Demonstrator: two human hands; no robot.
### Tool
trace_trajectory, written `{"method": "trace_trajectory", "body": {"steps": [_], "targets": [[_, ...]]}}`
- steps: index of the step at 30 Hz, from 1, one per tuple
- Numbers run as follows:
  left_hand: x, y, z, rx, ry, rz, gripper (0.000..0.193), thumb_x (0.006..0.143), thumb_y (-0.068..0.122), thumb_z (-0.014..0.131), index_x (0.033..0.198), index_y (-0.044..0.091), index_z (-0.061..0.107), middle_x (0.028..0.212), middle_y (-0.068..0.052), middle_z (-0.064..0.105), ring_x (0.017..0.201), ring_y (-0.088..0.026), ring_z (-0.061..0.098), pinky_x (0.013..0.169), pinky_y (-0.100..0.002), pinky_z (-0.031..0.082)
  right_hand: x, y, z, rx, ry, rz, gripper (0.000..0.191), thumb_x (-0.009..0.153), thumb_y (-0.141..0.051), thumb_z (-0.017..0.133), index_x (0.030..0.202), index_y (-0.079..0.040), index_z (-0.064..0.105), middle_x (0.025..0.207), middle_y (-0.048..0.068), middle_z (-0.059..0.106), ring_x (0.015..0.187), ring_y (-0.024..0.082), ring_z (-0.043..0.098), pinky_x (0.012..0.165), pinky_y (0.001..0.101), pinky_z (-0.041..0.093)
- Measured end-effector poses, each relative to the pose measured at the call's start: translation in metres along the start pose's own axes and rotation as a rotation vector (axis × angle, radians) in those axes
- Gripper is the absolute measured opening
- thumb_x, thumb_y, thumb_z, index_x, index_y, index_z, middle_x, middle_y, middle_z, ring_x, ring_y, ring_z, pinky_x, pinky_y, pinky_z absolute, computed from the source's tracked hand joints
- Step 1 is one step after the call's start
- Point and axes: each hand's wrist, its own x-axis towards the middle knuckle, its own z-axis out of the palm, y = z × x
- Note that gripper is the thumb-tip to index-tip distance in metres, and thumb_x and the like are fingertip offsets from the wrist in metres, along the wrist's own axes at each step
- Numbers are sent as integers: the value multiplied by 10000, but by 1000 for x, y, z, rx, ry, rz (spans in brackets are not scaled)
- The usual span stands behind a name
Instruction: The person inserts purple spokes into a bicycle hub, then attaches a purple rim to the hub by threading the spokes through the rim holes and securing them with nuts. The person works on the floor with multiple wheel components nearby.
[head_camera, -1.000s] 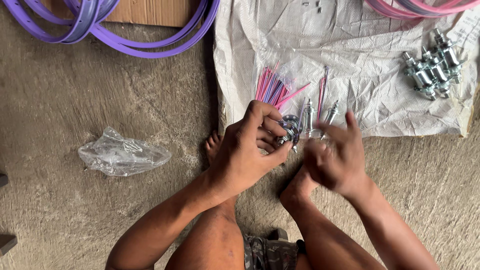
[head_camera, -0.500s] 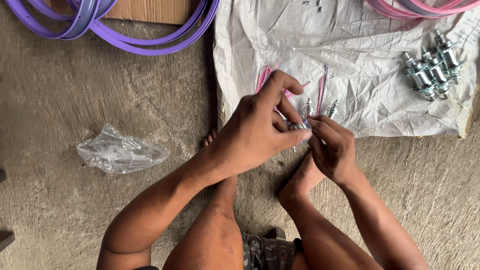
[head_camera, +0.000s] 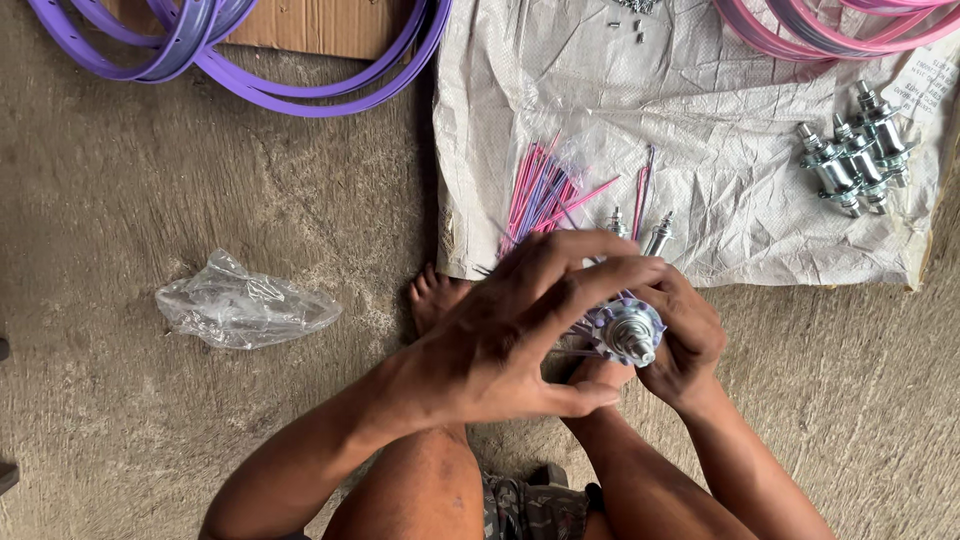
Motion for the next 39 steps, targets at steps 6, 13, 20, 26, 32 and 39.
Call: {"method": "trace_trajectory", "body": {"steps": [6, 13, 20, 26, 32, 39], "targets": [[-5, -17, 26, 153, -60, -30, 1044, 790, 428, 920, 1563, 83, 310, 1435, -203, 498, 1380, -370, 507, 1229, -536, 429, -3, -4, -1, -91, -8, 106, 235, 913, 23, 641, 1139, 51, 699, 1035, 179, 698, 895, 239, 697, 788, 315, 541], [-21, -43, 29, 332, -194, -119, 552, 874, 202, 830, 1300, 28, 527, 1008, -84, 656, 911, -208, 685, 969, -490, 535, 7, 6, 1, -97, -41, -22, 198, 1009, 7, 596, 1175, 9, 704, 1080, 177, 698, 1071, 266, 727, 1169, 520, 554], [-14, -48, 15, -106, -589, -690, 296, 909, 204, 771, 1077, 24, 607, 808, -66, 698, 620, -130, 669, 572, -294, 577, 11, 6, -1, -190, -134, 10, 217, 964, 20, 643, 1168, -10, 713, 1103, 156, 722, 1091, 290, 733, 1198, 541, 505], [-22, -59, 6, -825, -546, -865, 306, 922, 257, 731, 1029, -20, 659, 822, -80, 757, 701, -107, 730, 662, -264, 628, 24, -4, -15, -350, -275, 47, 314, 872, -7, 711, 1186, -10, 709, 1043, 166, 716, 913, 296, 725, 841, 438, 569], [-33, -69, 7, -711, -578, -871, 588, 863, 586, 660, 997, 14, 677, 791, -65, 734, 671, -122, 719, 611, -278, 617, 22, -8, -30, -297, -450, 235, 254, 896, -35, 709, 1149, -56, 725, 804, 93, 650, 643, 212, 643, 541, 385, 494], [-48, -84, 22, -798, -556, -1014, 857, 780, 909, 312, 786, 148, 705, 719, -36, 740, 594, -96, 690, 605, -285, 599, -1, -1, -17, -393, -374, -69, 283, 938, -34, 690, 1219, -54, 708, 892, 74, 701, 686, 123, 647, 528, 261, 543]]}}
